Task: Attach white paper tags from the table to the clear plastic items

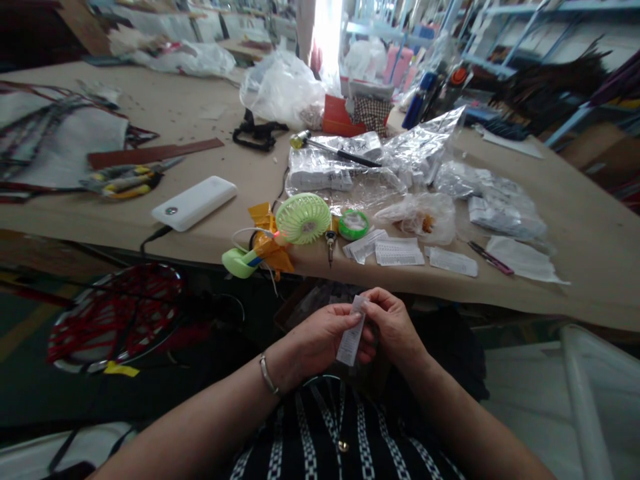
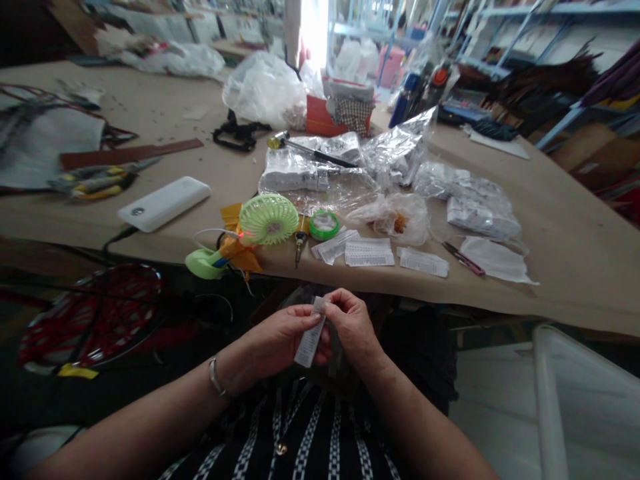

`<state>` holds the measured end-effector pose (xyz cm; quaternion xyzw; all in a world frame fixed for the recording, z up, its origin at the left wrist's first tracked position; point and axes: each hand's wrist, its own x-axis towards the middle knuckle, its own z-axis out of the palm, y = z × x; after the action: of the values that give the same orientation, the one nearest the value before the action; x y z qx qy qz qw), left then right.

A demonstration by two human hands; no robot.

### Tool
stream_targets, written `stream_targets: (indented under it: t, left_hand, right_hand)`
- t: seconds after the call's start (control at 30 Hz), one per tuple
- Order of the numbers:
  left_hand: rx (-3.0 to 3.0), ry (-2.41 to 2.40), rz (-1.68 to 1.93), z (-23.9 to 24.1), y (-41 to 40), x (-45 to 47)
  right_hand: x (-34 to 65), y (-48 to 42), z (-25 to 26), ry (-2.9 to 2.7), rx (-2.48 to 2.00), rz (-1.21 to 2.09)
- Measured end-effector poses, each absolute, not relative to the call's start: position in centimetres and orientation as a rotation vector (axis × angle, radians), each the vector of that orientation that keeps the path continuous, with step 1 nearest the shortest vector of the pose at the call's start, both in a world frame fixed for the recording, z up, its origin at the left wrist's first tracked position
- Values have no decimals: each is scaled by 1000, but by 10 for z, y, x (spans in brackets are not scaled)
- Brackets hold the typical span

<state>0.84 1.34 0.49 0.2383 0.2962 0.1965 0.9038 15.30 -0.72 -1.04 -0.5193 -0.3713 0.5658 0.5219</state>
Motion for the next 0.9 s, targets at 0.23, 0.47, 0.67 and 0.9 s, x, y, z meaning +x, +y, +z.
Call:
stream_targets:
  t: [0.23, 0.47, 0.67, 0.9]
  left_hand:
    - [537, 685, 421, 3, 13, 6]
    - [594, 706, 474, 8, 11, 6]
    - [594, 751, 469, 11, 11, 5]
    - [584, 746, 509, 10, 12, 2]
  right_hand:
    - [152, -10, -14, -1116, -1278, 1203]
    - [157, -11, -7, -1667, -1311, 699]
    - [155, -10, -7, -1775, -1329, 582]
    - [151, -7, -11, -1572, -1367, 812]
